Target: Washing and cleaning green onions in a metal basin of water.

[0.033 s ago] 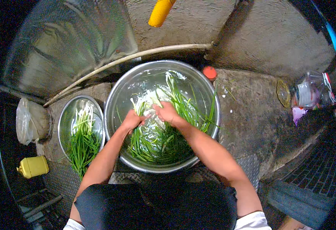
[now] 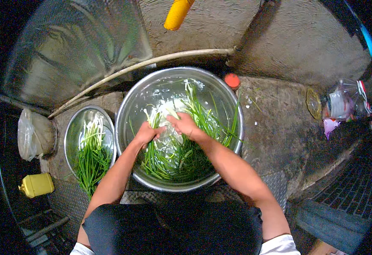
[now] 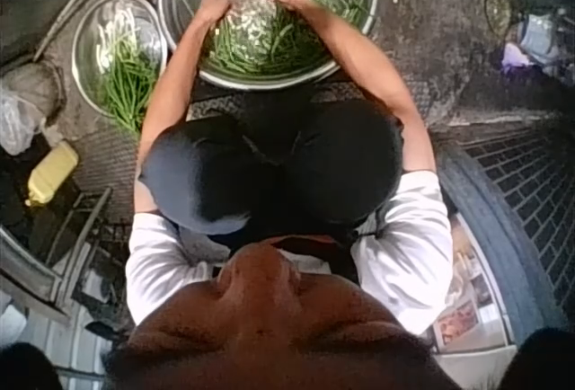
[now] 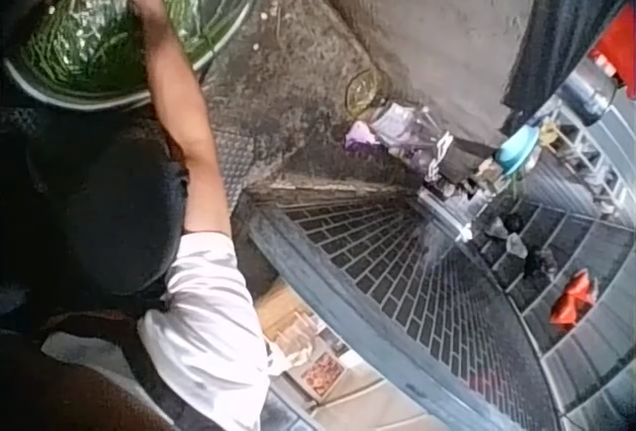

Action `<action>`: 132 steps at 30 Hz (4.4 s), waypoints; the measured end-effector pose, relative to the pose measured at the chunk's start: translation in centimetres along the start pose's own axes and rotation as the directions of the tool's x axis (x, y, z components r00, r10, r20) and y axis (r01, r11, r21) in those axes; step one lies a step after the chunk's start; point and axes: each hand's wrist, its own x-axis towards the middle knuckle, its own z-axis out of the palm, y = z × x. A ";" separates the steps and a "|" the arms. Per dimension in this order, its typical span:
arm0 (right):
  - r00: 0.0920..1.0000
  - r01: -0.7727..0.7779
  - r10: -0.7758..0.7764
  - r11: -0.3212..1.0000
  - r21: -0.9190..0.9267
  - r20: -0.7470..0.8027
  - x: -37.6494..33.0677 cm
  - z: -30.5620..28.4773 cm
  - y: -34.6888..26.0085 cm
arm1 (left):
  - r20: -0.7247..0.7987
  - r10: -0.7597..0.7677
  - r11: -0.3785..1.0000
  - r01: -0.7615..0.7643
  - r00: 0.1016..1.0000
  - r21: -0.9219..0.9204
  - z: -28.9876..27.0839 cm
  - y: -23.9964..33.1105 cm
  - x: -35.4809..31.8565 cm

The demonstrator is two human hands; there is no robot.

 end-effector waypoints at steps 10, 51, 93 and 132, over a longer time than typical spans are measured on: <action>0.992 -0.003 -0.013 0.992 0.128 0.122 0.3 0.7 0.9 | -0.104 -0.046 0.984 0.027 0.994 -0.176 0.1 0.0 -0.2; 0.944 0.207 -0.287 0.899 -0.385 -0.164 2.0 -0.1 5.0 | -0.433 -0.110 0.903 -0.092 0.895 -0.419 0.6 -0.3 0.7; 0.969 -0.071 0.140 0.947 -0.313 0.206 -0.9 0.1 0.1 | -0.292 -0.206 0.862 0.032 0.934 -0.506 -0.3 -2.2 1.1; 0.902 -0.205 0.258 0.962 -0.182 0.346 0.6 0.8 2.8 | -0.051 -0.121 0.827 0.072 0.991 -0.558 -0.7 -0.2 1.9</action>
